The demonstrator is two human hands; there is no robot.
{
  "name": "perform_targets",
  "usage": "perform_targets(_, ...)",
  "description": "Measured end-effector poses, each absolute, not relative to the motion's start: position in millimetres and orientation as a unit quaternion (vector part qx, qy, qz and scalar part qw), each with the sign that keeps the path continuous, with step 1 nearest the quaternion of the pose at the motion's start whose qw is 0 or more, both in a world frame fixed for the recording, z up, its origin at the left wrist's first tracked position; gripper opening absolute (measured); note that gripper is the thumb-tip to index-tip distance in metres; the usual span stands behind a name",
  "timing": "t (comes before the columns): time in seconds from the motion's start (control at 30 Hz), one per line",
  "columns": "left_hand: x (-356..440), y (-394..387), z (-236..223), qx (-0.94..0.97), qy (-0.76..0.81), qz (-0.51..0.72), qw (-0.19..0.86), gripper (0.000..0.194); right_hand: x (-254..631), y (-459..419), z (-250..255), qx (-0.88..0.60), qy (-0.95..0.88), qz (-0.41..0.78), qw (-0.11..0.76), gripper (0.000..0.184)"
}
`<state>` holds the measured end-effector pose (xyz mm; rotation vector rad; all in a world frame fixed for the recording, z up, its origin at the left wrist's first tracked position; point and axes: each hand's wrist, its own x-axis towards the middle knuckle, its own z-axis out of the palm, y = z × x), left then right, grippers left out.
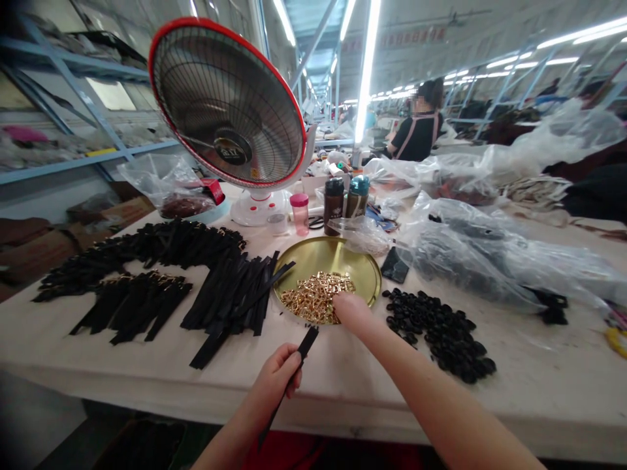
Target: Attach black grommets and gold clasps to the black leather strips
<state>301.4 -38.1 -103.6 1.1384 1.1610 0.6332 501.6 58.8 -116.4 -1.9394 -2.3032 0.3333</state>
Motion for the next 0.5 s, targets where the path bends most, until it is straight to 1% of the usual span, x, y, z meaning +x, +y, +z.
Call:
perform_targets(0.07,302,-39,-104,0.502,0.507,0.274,0.645,0.033,503,60,-116,-0.642,-0.759,0.103,0.045,0.011)
perform_targets(0.13,303,-38,-104,0.511,0.501,0.277,0.640,0.034,509,57,-113,-0.646,-0.755,0.100,0.051,0.012)
perform_targets(0.23,305,-35,-100,0.543,0.495,0.291,0.612,0.035,520,42,-103,-0.645,-0.750,0.109,0.097,0.011)
perform_targets(0.33,310,-29,-91,0.596,0.488,0.314,0.554,0.030,525,19,-96,-0.629,-0.748,0.134,0.161,0.013)
perform_targets(0.4,317,-24,-85,0.605,0.485,0.332,0.537,0.027,522,1,-96,-0.612,-0.739,0.182,0.213,0.016)
perform_targets(0.43,321,-22,-82,0.592,0.483,0.337,0.550,0.028,518,-8,-98,-0.600,-0.725,0.227,0.252,0.017)
perform_targets(0.5,328,-22,-78,0.525,0.467,0.327,0.632,0.031,510,-26,-102,-0.569,-0.671,0.318,0.353,0.022)
